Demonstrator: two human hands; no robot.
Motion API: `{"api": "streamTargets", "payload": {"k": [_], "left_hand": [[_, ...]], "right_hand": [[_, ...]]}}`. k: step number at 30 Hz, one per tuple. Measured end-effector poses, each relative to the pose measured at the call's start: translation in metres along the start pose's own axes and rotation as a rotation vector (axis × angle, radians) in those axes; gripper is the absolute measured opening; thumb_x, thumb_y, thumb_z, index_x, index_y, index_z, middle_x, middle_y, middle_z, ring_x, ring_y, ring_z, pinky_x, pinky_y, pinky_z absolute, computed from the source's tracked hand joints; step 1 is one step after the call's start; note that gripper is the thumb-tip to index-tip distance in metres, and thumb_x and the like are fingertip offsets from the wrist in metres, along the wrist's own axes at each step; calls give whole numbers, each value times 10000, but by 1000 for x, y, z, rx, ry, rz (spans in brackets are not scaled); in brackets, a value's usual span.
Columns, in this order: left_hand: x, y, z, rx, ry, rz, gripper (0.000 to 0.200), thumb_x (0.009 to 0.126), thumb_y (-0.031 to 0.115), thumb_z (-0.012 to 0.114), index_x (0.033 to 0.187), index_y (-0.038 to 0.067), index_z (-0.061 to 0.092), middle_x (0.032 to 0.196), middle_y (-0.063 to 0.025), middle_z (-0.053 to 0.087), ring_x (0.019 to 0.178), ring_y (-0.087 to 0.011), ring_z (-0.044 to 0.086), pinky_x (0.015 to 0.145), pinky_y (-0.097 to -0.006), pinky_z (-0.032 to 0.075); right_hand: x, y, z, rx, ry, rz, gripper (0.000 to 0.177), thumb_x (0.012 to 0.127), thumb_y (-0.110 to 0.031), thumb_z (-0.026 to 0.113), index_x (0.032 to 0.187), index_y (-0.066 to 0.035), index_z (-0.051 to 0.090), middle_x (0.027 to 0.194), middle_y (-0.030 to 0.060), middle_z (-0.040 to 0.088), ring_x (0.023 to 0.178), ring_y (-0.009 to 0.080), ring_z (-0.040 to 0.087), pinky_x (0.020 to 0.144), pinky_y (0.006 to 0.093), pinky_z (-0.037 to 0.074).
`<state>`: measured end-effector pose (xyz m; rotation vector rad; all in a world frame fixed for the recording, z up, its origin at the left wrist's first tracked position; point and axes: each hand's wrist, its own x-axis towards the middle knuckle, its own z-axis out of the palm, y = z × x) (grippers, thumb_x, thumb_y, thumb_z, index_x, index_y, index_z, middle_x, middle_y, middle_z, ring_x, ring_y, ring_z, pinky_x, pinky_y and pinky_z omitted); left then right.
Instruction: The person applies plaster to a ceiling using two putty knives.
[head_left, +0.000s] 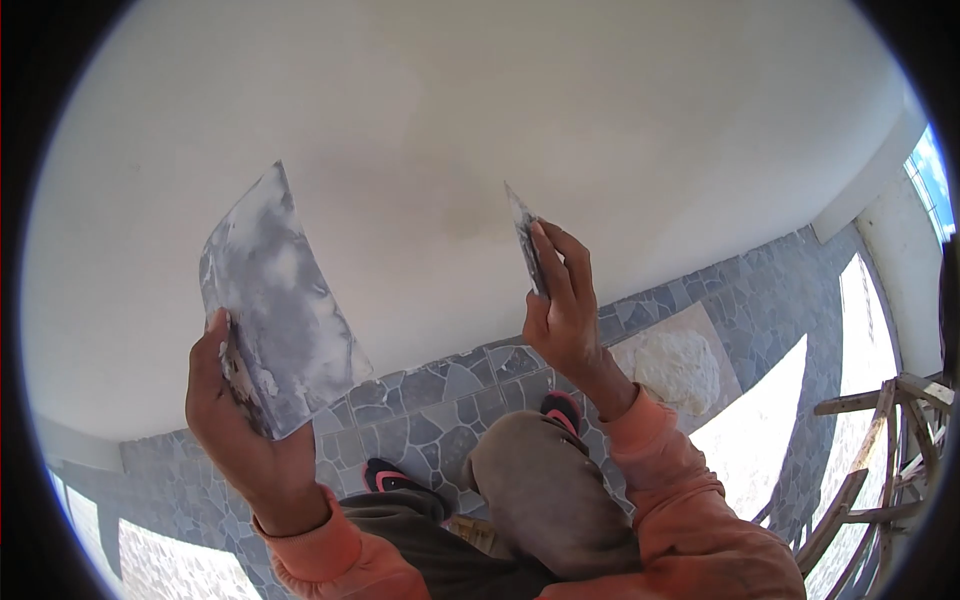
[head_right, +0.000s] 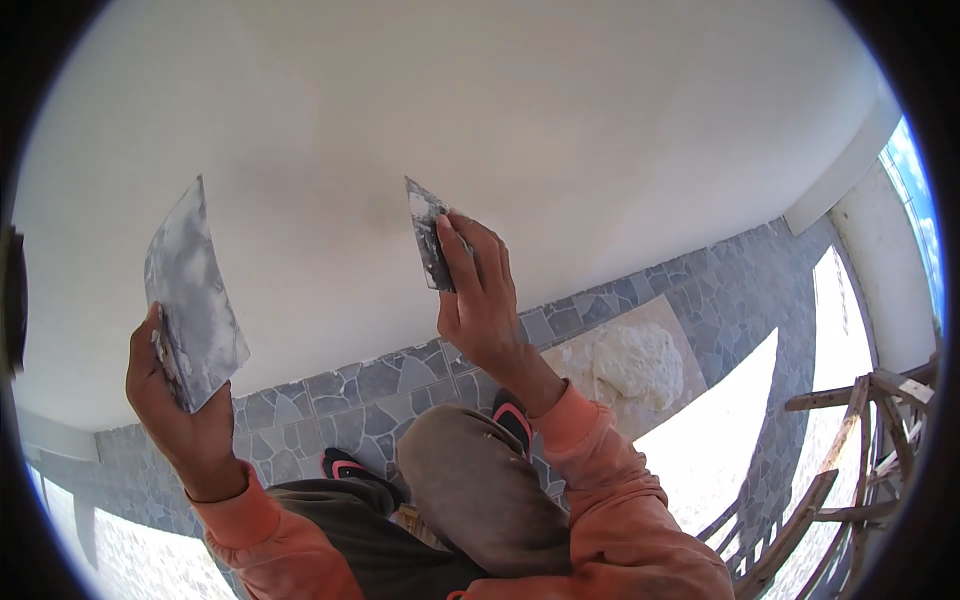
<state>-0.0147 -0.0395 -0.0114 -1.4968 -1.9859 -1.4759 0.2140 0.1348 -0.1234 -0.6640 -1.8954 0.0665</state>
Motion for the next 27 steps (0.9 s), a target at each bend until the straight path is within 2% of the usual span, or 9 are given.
{"api": "streamTargets", "payload": {"k": [1, 3, 4, 6, 13, 17, 23, 26, 27], "left_hand": [[0, -1, 0, -15, 2, -1, 571, 759, 83, 793, 1268, -51, 569, 1099, -130, 637, 1062, -215, 614, 962, -322, 470], [-1, -2, 1, -16, -3, 14, 565, 767, 79, 787, 1269, -55, 567, 1096, -127, 636, 1057, -213, 614, 958, -320, 472], [-1, -1, 1, 1, -8, 30, 563, 770, 79, 784, 1270, -57, 565, 1095, -126, 636, 1054, -213, 615, 955, -319, 473], [0, 0, -1, 7, -3, 38, 559, 775, 84, 781, 1269, -61, 564, 1086, -124, 637, 1046, -214, 618, 949, -318, 475], [1, -4, -4, 50, 6, 40, 553, 779, 109, 787, 1260, -58, 570, 1063, -129, 645, 1022, -217, 630, 936, -316, 477], [0, -5, -3, 64, 8, 31, 554, 781, 125, 793, 1255, -58, 573, 1062, -131, 647, 1024, -218, 630, 930, -316, 478], [0, -4, -5, 64, 17, 14, 557, 777, 134, 798, 1250, -56, 574, 1062, -134, 645, 1028, -219, 629, 930, -318, 480], [0, -3, -3, 52, 16, 29, 552, 775, 128, 792, 1249, -54, 575, 1059, -137, 644, 1028, -221, 628, 932, -323, 481], [0, -3, -3, 48, 13, 33, 551, 774, 126, 789, 1249, -53, 575, 1058, -138, 643, 1028, -221, 628, 932, -324, 481]], "right_hand": [[16, 2, -10, -19, 97, 18, 678, 777, 128, 501, 1443, 26, 430, 1350, 219, 477, 1228, 388, 516, 991, 432, 473], [46, 16, -22, -174, 282, 65, 511, 920, 83, 404, 1429, 47, 441, 1310, 213, 492, 1068, 308, 590, 808, 372, 526], [61, 24, -29, -210, 328, 109, 467, 951, 62, 383, 1411, 50, 461, 1297, 204, 491, 989, 287, 604, 767, 366, 522], [83, 30, -36, -237, 359, 207, 497, 913, 86, 416, 1407, 55, 452, 1290, 200, 484, 1052, 305, 573, 807, 388, 518], [85, 25, 7, -335, 278, -45, 743, 720, 117, 548, 1445, 36, 412, 1323, 217, 426, 1161, 405, 465, 949, 515, 453], [54, 14, 41, -382, 150, -138, 732, 755, 27, 641, 1456, 1, 430, 1394, 226, 393, 1274, 393, 424, 1034, 545, 360], [-4, 16, 68, -329, -22, -312, 644, 806, 67, 602, 1430, -12, 463, 1362, 206, 458, 1219, 362, 498, 1009, 536, 402], [-14, 4, 48, -115, -219, -199, 659, 797, 72, 598, 1434, -16, 455, 1355, 207, 470, 1212, 360, 510, 1016, 530, 408], [-11, 0, 36, -50, -213, -162, 665, 782, 85, 580, 1428, -2, 448, 1347, 202, 483, 1199, 369, 523, 1021, 514, 420]]}}
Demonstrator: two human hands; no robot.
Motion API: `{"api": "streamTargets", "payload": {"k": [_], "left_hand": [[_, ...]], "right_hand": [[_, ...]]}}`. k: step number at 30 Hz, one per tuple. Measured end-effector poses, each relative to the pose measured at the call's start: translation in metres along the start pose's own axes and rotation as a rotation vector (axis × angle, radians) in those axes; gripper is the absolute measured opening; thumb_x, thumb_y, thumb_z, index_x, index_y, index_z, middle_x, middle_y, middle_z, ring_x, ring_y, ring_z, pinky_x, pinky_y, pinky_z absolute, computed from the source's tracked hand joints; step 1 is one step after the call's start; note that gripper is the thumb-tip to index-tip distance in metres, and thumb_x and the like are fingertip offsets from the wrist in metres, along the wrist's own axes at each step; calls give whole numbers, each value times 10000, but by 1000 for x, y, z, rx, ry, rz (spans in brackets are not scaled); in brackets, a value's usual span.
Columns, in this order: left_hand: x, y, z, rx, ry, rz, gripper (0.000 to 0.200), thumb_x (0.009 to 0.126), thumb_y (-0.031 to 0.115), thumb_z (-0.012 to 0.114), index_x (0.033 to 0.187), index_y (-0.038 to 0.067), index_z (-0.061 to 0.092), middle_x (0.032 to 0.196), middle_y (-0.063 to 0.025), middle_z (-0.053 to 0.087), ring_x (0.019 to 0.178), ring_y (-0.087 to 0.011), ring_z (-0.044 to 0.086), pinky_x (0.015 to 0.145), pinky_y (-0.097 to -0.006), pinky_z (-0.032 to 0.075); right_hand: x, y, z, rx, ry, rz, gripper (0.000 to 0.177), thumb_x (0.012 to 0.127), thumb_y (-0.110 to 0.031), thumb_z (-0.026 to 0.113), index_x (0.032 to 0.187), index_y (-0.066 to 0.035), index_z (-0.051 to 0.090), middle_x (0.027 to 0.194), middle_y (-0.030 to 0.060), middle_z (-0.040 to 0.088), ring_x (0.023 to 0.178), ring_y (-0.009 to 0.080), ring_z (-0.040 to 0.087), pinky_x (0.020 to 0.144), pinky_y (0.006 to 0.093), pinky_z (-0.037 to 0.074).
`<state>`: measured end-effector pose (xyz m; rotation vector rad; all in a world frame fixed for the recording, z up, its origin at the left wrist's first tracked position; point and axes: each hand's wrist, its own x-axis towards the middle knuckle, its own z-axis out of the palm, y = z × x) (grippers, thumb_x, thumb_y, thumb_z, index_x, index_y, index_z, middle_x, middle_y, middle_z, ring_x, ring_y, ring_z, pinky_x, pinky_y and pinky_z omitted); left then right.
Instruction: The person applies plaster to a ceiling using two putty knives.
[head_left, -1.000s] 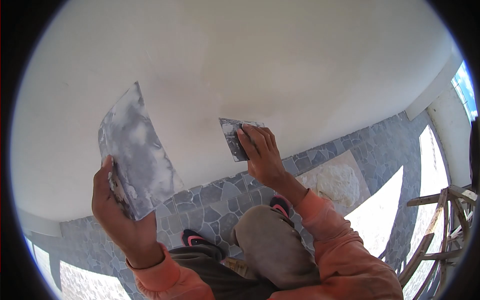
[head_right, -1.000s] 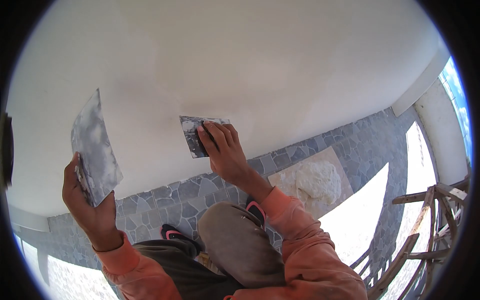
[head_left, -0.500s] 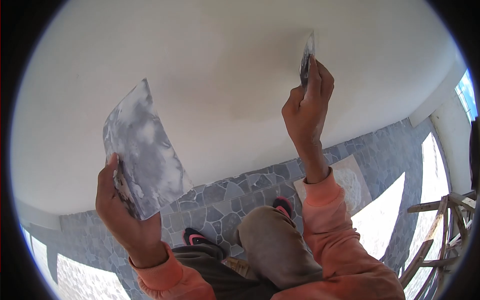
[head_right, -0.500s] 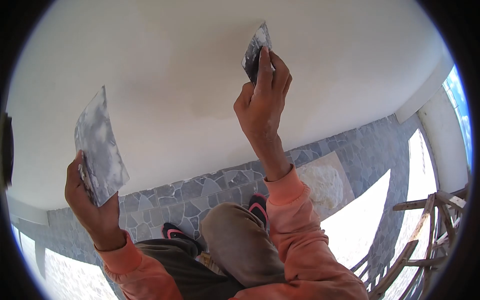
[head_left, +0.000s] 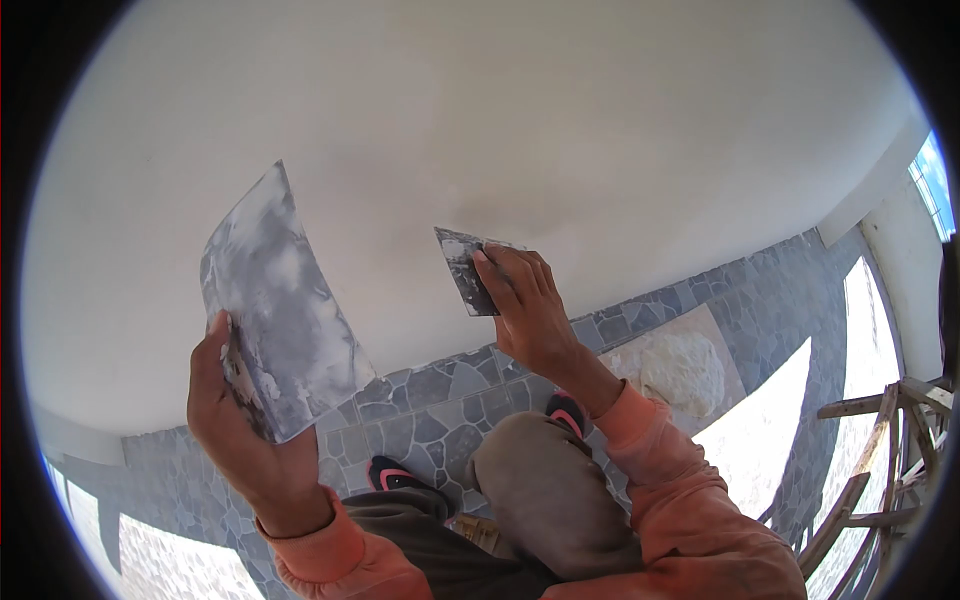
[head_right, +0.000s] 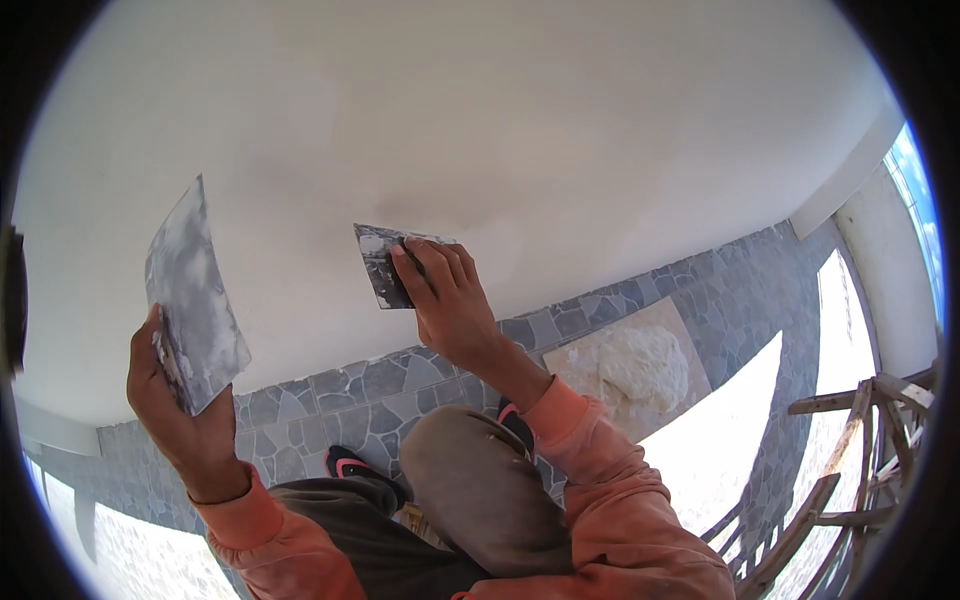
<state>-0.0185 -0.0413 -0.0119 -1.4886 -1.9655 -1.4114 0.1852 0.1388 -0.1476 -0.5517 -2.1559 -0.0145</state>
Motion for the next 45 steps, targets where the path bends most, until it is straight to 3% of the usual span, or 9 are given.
{"api": "streamTargets", "payload": {"k": [9, 16, 19, 25, 30, 35, 37, 43, 45], "left_hand": [[-1, -1, -3, 37, -23, 12, 569, 759, 99, 788, 1268, -35, 573, 1083, -133, 639, 1051, -223, 618, 948, -331, 478], [-3, -4, 2, 40, -5, 9, 516, 803, 93, 752, 1274, -30, 580, 1068, -143, 674, 1016, -229, 658, 934, -340, 502], [-5, -4, 9, -99, 7, -125, 547, 783, 82, 768, 1278, -32, 568, 1081, -130, 650, 1048, -222, 631, 949, -341, 491], [0, 1, 3, 63, -68, 34, 544, 781, 55, 755, 1277, -49, 558, 1090, -129, 640, 1054, -222, 627, 961, -337, 490], [-1, -1, 7, -12, -33, -29, 570, 763, 90, 767, 1272, -61, 560, 1086, -142, 644, 1053, -230, 631, 952, -342, 490], [-1, 2, 6, 2, -45, 4, 566, 758, 101, 766, 1260, -66, 565, 1065, -145, 647, 1045, -233, 632, 945, -343, 487], [-2, 1, 6, 16, -47, 23, 564, 759, 104, 765, 1259, -64, 567, 1059, -145, 646, 1036, -232, 633, 943, -343, 486], [-2, 3, 1, 67, -48, 38, 564, 760, 113, 768, 1259, -60, 569, 1058, -147, 646, 1020, -231, 633, 945, -341, 483], [-1, 3, 1, 67, -44, 28, 564, 762, 116, 770, 1259, -58, 569, 1059, -146, 646, 1024, -232, 631, 947, -341, 482]], "right_hand": [[25, 97, -109, -284, 536, 482, 421, 969, -14, 404, 1374, 40, 508, 1338, 202, 510, 1121, 336, 611, 891, 399, 539], [25, 110, -72, -325, 467, 264, 616, 786, 90, 471, 1399, 35, 466, 1371, 217, 468, 1261, 381, 467, 1005, 489, 460], [8, 88, -32, -341, 390, 149, 673, 736, 94, 546, 1402, 10, 490, 1394, 196, 445, 1259, 381, 465, 1029, 522, 407], [-37, 57, 24, -258, 160, -9, 644, 791, 51, 606, 1417, -54, 496, 1411, 190, 438, 1244, 350, 490, 1025, 544, 401], [-47, 34, 3, 9, 2, 13, 667, 777, 57, 584, 1428, -27, 471, 1384, 193, 464, 1242, 369, 506, 1039, 506, 418], [-10, 44, -59, 0, 375, 282, 510, 860, 46, 497, 1370, 32, 502, 1322, 196, 523, 1163, 346, 569, 930, 408, 502], [-4, 64, -78, 62, 498, 615, 402, 953, -21, 447, 1342, 52, 513, 1284, 208, 542, 1100, 334, 597, 882, 408, 505], [-1, 122, -84, -176, 537, 607, 397, 991, -77, 406, 1357, 55, 484, 1321, 221, 504, 1108, 381, 580, 922, 440, 498], [0, 118, -72, -210, 517, 523, 477, 930, -12, 420, 1403, 44, 447, 1363, 230, 471, 1198, 389, 525, 990, 456, 477]]}}
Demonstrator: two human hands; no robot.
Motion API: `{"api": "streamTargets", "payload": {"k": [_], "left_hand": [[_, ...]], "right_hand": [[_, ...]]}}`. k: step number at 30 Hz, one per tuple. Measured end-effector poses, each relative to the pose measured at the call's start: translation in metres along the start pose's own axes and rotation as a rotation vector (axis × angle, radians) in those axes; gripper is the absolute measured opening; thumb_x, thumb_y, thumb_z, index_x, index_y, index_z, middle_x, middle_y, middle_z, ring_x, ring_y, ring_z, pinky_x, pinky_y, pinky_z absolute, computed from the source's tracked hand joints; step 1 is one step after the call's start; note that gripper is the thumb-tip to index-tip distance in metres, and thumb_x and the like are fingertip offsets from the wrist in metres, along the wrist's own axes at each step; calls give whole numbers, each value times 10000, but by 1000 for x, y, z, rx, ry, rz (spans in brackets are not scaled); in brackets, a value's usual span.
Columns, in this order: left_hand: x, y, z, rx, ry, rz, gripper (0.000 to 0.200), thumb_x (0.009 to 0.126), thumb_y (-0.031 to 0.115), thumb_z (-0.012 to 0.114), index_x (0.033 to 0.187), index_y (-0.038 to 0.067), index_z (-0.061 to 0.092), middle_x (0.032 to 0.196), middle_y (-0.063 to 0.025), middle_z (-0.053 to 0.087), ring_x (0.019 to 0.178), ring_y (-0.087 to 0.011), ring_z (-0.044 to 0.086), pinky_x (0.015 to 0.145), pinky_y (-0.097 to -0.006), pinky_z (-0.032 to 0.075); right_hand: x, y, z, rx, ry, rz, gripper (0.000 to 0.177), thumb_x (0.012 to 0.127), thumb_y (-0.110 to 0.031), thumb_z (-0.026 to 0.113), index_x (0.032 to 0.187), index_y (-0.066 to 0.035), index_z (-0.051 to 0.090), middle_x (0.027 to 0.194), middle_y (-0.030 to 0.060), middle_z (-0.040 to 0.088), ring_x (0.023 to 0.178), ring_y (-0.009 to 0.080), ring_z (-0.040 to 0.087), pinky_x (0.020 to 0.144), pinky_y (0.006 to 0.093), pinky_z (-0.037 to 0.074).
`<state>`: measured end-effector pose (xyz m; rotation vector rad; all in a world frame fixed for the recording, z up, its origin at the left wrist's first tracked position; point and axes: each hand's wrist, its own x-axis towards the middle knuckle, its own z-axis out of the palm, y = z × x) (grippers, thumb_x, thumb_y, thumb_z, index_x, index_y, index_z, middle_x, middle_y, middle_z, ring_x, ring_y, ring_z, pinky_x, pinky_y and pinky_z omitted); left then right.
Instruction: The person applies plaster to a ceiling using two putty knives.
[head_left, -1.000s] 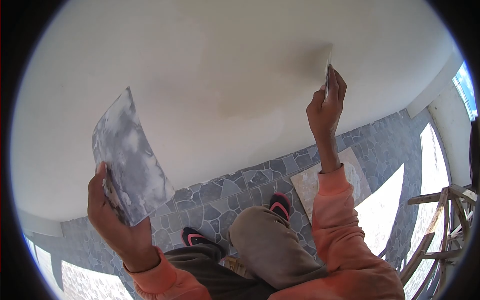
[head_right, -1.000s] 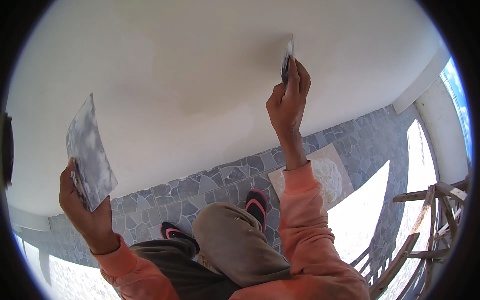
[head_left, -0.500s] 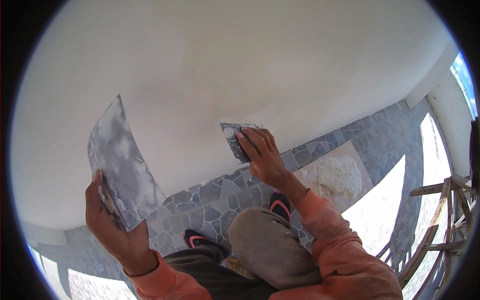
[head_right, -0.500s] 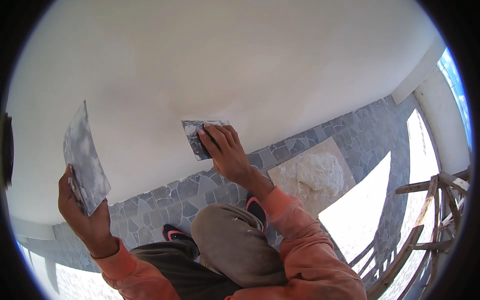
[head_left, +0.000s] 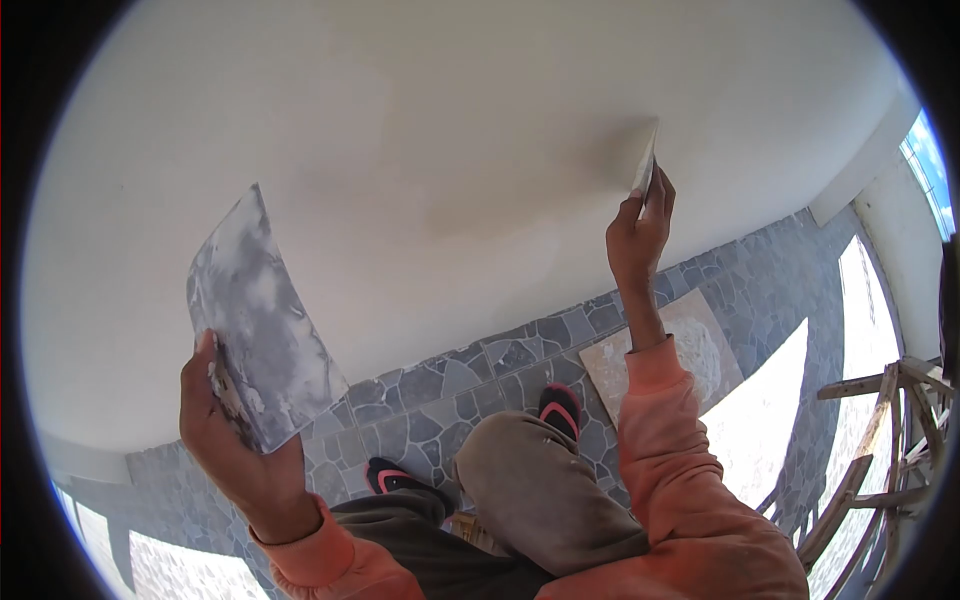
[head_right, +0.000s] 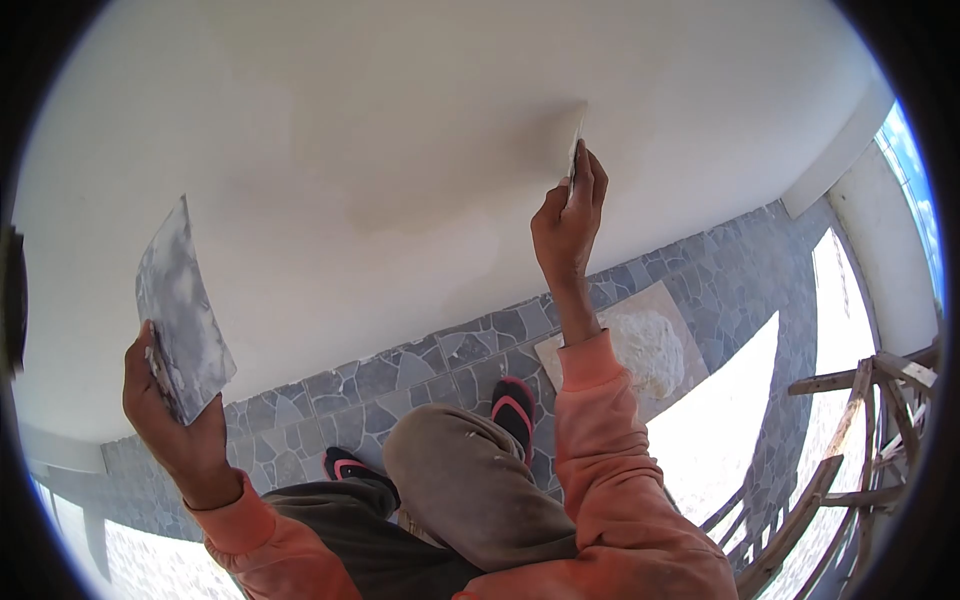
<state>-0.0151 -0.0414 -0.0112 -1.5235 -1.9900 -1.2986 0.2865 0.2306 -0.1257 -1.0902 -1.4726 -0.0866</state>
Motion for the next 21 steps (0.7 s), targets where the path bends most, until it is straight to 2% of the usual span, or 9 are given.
{"api": "streamTargets", "payload": {"k": [2, 3, 4, 9, 12, 15, 18, 21], "left_hand": [[0, -1, 1, -19, 7, -24, 562, 765, 117, 770, 1261, -56, 570, 1061, -146, 646, 1029, -233, 630, 948, -340, 482], [0, -1, 2, -22, 9, -32, 561, 766, 118, 770, 1261, -55, 570, 1062, -145, 646, 1031, -234, 629, 949, -340, 481], [0, -1, 2, -12, 5, -31, 559, 768, 117, 769, 1262, -55, 570, 1063, -145, 646, 1033, -234, 629, 949, -340, 481], [-1, 0, 4, -35, 1, -22, 560, 766, 111, 769, 1263, -54, 570, 1071, -146, 645, 1039, -237, 630, 950, -343, 483], [0, -1, 6, -76, -3, -19, 565, 762, 111, 776, 1262, -53, 571, 1072, -146, 645, 1039, -238, 631, 950, -344, 483], [1, 1, 4, -100, 2, -22, 574, 760, 117, 789, 1263, -50, 570, 1069, -144, 644, 1037, -233, 631, 946, -340, 484], [-2, 0, 5, -142, 21, -36, 579, 761, 125, 801, 1263, -47, 570, 1065, -137, 644, 1033, -221, 629, 938, -332, 485], [-2, -2, 6, -180, 35, -66, 573, 764, 125, 804, 1258, -46, 571, 1064, -125, 645, 1028, -211, 627, 931, -322, 485]], "right_hand": [[-15, -5, 11, -24, -15, -98, 542, 883, 31, 440, 1425, 37, 431, 1370, 227, 469, 1239, 386, 495, 1020, 453, 461], [-27, -13, 15, 40, -60, -102, 653, 800, 90, 468, 1447, 24, 414, 1393, 222, 457, 1282, 392, 454, 1046, 468, 430], [-37, -17, 21, 13, -68, -223, 701, 769, 112, 509, 1456, 11, 411, 1406, 227, 442, 1277, 410, 449, 1058, 498, 402], [-106, -31, 44, 16, -279, -409, 782, 721, 88, 603, 1472, -19, 412, 1457, 238, 364, 1289, 430, 431, 1066, 557, 369], [-128, -36, 42, 107, -393, -477, 739, 735, 90, 587, 1449, -22, 433, 1428, 211, 415, 1279, 403, 458, 1076, 550, 369], [-128, -50, 27, 268, -539, -405, 740, 730, 114, 578, 1444, -23, 437, 1416, 200, 437, 1275, 395, 466, 1073, 534, 380], [-91, -76, 8, 286, -523, -398, 749, 721, 137, 574, 1442, -19, 443, 1397, 204, 456, 1260, 401, 480, 1046, 505, 419], [-22, -99, -10, 258, -290, -454, 723, 738, 155, 560, 1434, -21, 467, 1352, 197, 503, 1219, 387, 527, 1004, 467, 466]]}}
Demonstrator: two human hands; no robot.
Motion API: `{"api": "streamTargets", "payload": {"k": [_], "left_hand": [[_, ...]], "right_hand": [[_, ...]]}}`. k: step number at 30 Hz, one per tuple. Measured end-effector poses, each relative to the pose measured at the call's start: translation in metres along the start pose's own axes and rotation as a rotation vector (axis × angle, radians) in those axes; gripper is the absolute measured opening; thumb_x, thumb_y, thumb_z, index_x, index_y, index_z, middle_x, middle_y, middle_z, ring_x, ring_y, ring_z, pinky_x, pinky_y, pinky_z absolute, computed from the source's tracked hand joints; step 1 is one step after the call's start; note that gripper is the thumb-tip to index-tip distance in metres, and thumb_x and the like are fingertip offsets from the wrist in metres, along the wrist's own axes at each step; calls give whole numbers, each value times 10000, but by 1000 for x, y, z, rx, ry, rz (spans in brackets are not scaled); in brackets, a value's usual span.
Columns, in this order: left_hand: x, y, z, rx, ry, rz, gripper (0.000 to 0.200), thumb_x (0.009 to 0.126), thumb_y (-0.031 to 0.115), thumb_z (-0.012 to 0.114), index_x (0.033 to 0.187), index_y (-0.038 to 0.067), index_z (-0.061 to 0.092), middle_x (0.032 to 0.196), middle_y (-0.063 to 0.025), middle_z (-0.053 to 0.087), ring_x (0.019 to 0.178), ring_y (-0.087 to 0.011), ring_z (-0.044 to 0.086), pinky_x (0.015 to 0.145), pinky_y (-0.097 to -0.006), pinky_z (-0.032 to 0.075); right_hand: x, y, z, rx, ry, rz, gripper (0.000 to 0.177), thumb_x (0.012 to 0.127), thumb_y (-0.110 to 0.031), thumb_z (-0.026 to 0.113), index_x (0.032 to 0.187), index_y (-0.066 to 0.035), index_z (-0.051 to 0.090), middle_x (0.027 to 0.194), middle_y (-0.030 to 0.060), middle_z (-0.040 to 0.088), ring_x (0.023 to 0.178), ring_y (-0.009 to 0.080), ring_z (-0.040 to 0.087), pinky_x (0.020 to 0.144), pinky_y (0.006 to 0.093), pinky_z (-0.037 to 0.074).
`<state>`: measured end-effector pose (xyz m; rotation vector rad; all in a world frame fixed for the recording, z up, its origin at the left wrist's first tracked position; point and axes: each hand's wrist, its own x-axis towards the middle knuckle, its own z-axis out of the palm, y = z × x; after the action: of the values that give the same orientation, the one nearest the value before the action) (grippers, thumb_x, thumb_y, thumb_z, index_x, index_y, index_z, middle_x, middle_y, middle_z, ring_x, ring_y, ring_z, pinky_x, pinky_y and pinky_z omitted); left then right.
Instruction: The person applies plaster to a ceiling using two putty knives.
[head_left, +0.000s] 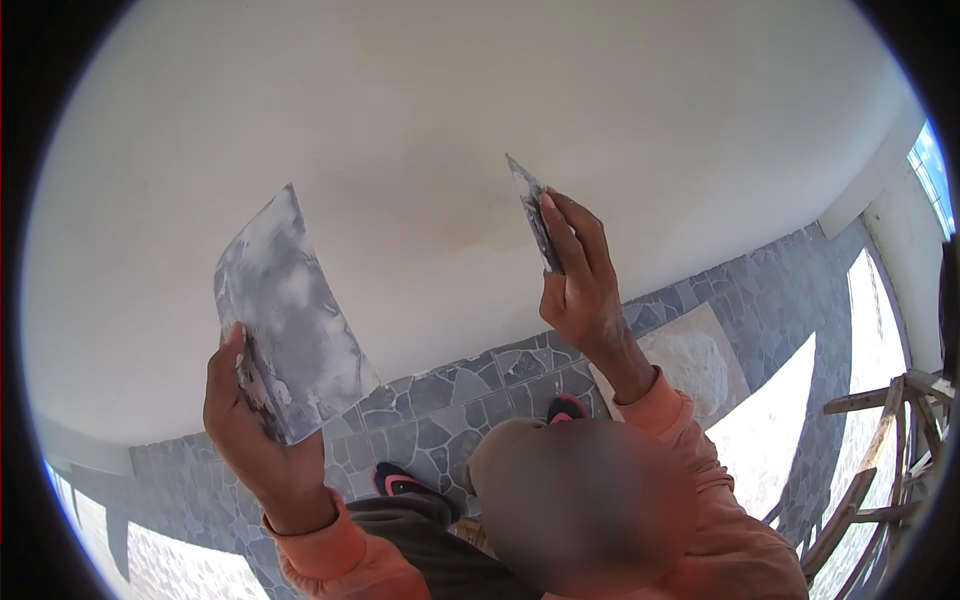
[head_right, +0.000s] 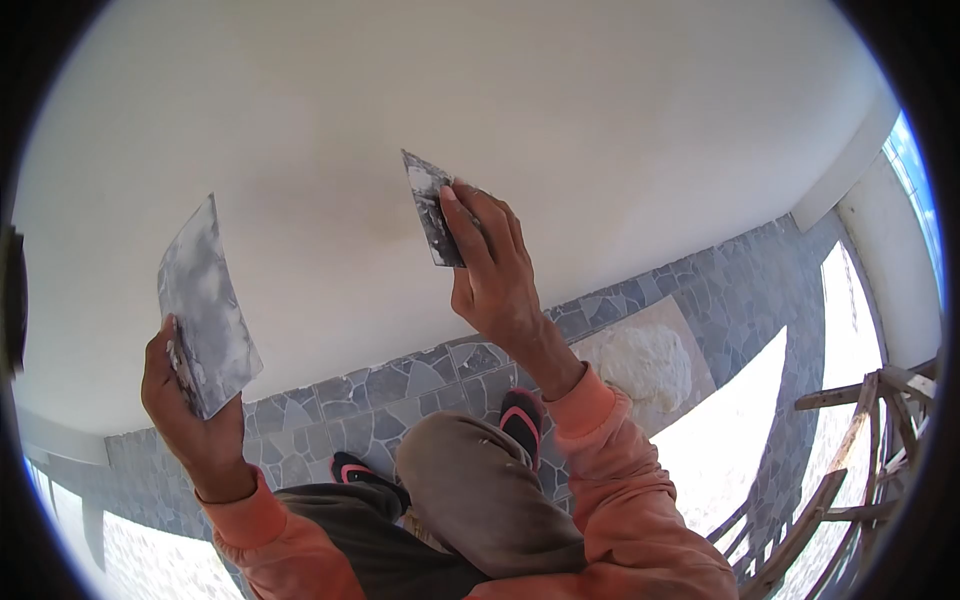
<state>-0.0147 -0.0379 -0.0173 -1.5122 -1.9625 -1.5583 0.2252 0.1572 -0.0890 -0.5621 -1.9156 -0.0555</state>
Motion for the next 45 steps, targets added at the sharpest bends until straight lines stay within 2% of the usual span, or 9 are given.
{"api": "streamTargets", "payload": {"k": [3, 9, 15, 19, 25, 29, 33, 37, 45], "left_hand": [[1, 2, -3, 60, -5, 38, 562, 762, 112, 802, 1249, -47, 572, 1064, -114, 645, 1022, -206, 626, 931, -318, 484], [2, -1, -6, 92, -5, 47, 563, 749, 103, 810, 1241, -43, 579, 1057, -101, 642, 1012, -199, 623, 934, -314, 484], [-1, -2, 0, -53, 31, -49, 526, 757, 57, 771, 1239, -31, 581, 1015, -128, 660, 982, -209, 643, 901, -318, 500], [-2, -1, 3, -222, 72, -218, 541, 745, 49, 778, 1241, -33, 579, 1019, -132, 660, 989, -204, 637, 913, -316, 497], [1, 2, -2, -719, 79, -472, 227, 965, 25, 573, 1178, -49, 596, 1108, -72, 602, 1040, -146, 611, 905, -282, 551], [4, 6, 0, -709, 162, -502, 472, 789, 41, 736, 1225, -48, 578, 1043, -126, 650, 990, -195, 636, 909, -313, 510], [16, 26, -6, -1168, 220, -846, 527, 750, 32, 768, 1234, -48, 575, 1019, -131, 656, 966, -207, 642, 898, -320, 504], [14, 25, -5, -1167, 217, -829, 541, 733, 17, 775, 1232, -44, 576, 1012, -128, 653, 961, -207, 642, 885, -315, 506], [19, 30, -6, -1228, 233, -886, 568, 718, 39, 800, 1236, -33, 579, 1017, -125, 657, 971, -207, 641, 893, -314, 503]], "right_hand": [[62, 15, -26, -186, 175, -150, 671, 778, 149, 567, 1418, -42, 508, 1333, 168, 530, 1190, 354, 552, 989, 448, 476], [123, 16, -24, -482, 124, -392, 645, 785, 95, 624, 1398, -91, 546, 1326, 128, 533, 1197, 303, 538, 1003, 452, 427], [79, 24, 17, -501, 107, -376, 577, 829, 70, 607, 1379, -101, 570, 1354, 122, 522, 1217, 287, 533, 1014, 490, 400], [5, 33, 56, -516, -4, -364, 495, 902, -74, 615, 1393, -113, 559, 1406, 117, 496, 1221, 265, 546, 1036, 515, 381], [-67, 32, 79, -399, -153, -291, 493, 912, -104, 610, 1400, -93, 541, 1453, 130, 457, 1249, 283, 531, 1068, 550, 368], [-55, 0, 41, -243, -310, -267, 518, 891, -45, 583, 1405, -57, 519, 1443, 159, 465, 1275, 300, 516, 1076, 557, 366], [40, -21, -9, -252, -43, -277, 667, 767, 128, 590, 1407, -43, 519, 1405, 169, 486, 1261, 327, 520, 1047, 519, 401], [127, -5, -26, -411, 203, -367, 701, 743, 150, 595, 1408, -60, 526, 1353, 154, 507, 1226, 338, 528, 1010, 482, 425], [132, 6, 5, -561, 188, -409, 561, 835, 64, 598, 1378, -73, 567, 1345, 135, 530, 1228, 314, 526, 1023, 482, 398]]}}
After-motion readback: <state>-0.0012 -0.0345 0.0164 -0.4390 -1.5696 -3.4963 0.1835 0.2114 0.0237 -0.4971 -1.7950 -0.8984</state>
